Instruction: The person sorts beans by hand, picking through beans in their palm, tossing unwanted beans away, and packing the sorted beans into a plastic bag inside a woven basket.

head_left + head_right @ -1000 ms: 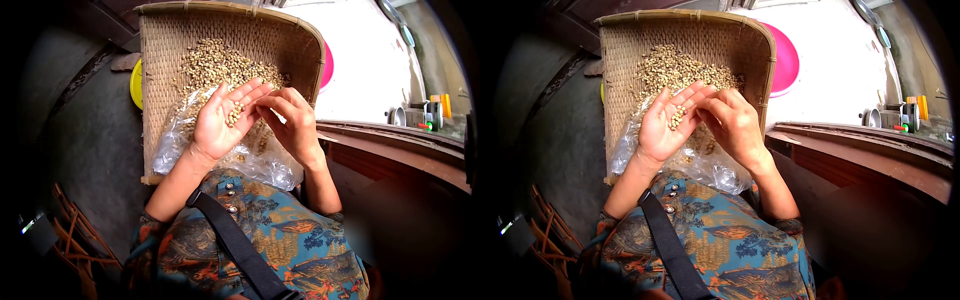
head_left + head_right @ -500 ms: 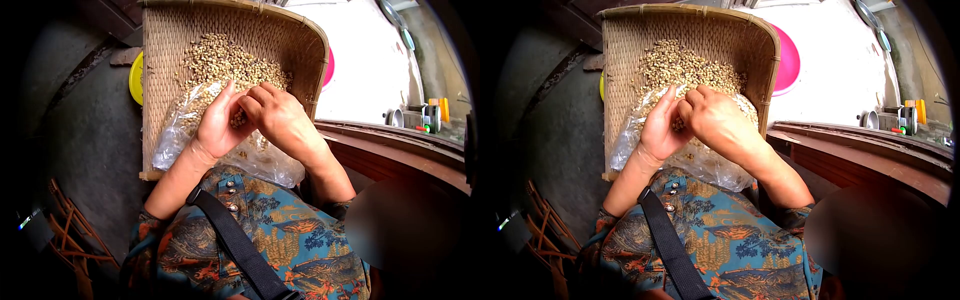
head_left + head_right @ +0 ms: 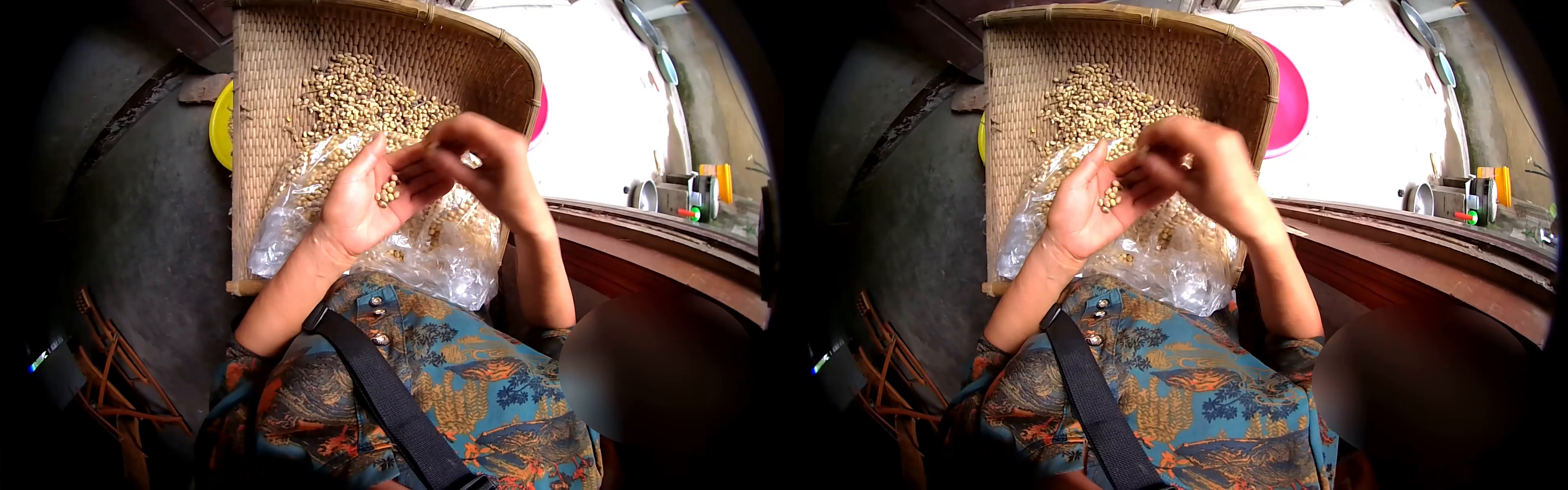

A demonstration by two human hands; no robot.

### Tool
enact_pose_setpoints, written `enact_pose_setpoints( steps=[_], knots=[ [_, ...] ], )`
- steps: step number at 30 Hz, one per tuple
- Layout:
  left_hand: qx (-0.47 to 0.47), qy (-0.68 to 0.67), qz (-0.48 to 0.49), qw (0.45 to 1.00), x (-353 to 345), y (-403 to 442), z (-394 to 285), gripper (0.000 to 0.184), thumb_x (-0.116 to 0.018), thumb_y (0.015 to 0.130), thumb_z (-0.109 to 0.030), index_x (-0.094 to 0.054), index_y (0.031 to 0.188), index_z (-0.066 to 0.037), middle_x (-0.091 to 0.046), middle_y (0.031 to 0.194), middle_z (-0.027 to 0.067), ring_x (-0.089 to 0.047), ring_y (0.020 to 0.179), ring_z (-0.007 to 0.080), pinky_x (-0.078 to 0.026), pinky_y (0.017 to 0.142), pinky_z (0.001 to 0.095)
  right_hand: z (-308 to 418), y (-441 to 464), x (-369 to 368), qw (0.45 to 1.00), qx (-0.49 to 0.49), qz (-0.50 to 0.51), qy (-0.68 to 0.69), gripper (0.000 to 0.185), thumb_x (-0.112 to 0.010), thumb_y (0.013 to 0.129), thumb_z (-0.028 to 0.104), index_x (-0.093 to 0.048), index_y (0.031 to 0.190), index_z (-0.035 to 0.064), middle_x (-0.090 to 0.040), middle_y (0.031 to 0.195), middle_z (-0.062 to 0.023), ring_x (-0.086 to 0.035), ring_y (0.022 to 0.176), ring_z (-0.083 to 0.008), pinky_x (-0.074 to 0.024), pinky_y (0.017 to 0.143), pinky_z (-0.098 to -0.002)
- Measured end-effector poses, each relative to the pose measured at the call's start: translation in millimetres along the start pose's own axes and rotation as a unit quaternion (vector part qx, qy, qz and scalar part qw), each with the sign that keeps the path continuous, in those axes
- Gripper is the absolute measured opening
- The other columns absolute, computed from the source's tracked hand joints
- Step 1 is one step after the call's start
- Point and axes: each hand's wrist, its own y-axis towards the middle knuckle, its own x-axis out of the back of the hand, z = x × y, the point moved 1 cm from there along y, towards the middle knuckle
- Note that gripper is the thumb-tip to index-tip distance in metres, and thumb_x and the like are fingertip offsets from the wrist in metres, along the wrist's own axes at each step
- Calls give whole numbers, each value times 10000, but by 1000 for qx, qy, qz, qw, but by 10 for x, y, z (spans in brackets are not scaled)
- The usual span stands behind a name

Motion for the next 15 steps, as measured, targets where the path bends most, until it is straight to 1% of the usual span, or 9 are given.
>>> enact_pose_setpoints(
  steps=[1, 2, 3, 5, 8, 9, 10, 12, 15],
  knots=[
    [-6, 13, -24, 1000, -88, 8, -9, 633, -302, 1049, -448, -423, 1357, 92, -481, 1358, 252, -477, 1285, 356, -349, 1149, 463, 27, -22, 132, 998, -5, -49, -33, 170, -646, 877, -44, -653, 1040, 2, -660, 1019, -53, -654, 890, -121, -536, 739, -251],
    [-13, 26, -48, 998, -160, 15, -16, 658, -285, 1051, -448, -392, 1382, 111, -441, 1411, 280, -442, 1328, 371, -329, 1162, 468, 51, -21, 267, 992, -11, -119, -48, 192, -649, 866, -64, -661, 1042, 13, -674, 1000, -44, -649, 873, -107, -523, 743, -225],
    [-29, 22, -64, 997, -198, 22, -20, 702, -254, 1052, -454, -312, 1421, 140, -328, 1482, 321, -328, 1404, 404, -269, 1191, 474, -2, -11, 440, 975, 45, -174, -130, 196, -657, 870, -52, -668, 1052, 18, -690, 974, -34, -650, 875, -98, -515, 747, -210],
    [-36, 13, -58, 998, -203, 28, -44, 702, -255, 1051, -457, -320, 1417, 139, -338, 1474, 323, -317, 1407, 410, -257, 1195, 475, -176, -17, 788, 915, 65, -291, -273, 177, -687, 847, -21, -686, 1009, 51, -715, 862, -51, -668, 761, -117, -545, 705, -242],
    [-43, 7, -41, 998, -195, 31, -78, 712, -261, 1047, -465, -303, 1426, 135, -318, 1484, 328, -284, 1421, 419, -231, 1202, 478, -464, -99, 1117, 871, -99, -255, -408, 251, -673, 869, 44, -676, 1121, 39, -704, 1006, -123, -685, 843, -201, -558, 752, -313],
    [-44, 2, -38, 998, -190, 34, -88, 714, -262, 1047, -468, -299, 1429, 135, -312, 1488, 328, -280, 1423, 420, -226, 1203, 478, -474, -147, 1080, 837, -88, -244, -482, 286, -661, 876, 59, -665, 1161, 33, -687, 1063, -143, -679, 891, -225, -557, 789, -342],
    [-46, -2, -34, 998, -179, 42, -100, 717, -262, 1046, -470, -295, 1431, 134, -306, 1491, 327, -275, 1425, 420, -220, 1204, 478, -411, -156, 992, 833, -40, -255, -489, 291, -660, 855, 0, -667, 1144, 29, -686, 1038, -137, -673, 901, -233, -552, 805, -335],
    [-54, -13, -37, 998, -178, 54, -104, 724, -254, 1045, -477, -286, 1437, 130, -300, 1496, 326, -285, 1422, 412, -222, 1203, 475, -218, -166, 697, 907, -22, -256, -333, 278, -669, 819, -66, -680, 1081, 26, -684, 1001, -116, -666, 908, -238, -541, 805, -338],
    [-54, -3, -36, 998, -175, 71, -105, 730, -239, 1044, -485, -274, 1447, 123, -298, 1499, 324, -310, 1413, 397, -234, 1196, 466, 17, -210, 194, 968, 76, -139, -197, 249, -703, 753, -98, -677, 967, 27, -672, 942, -97, -657, 860, -247, -531, 750, -342]
  ],
)
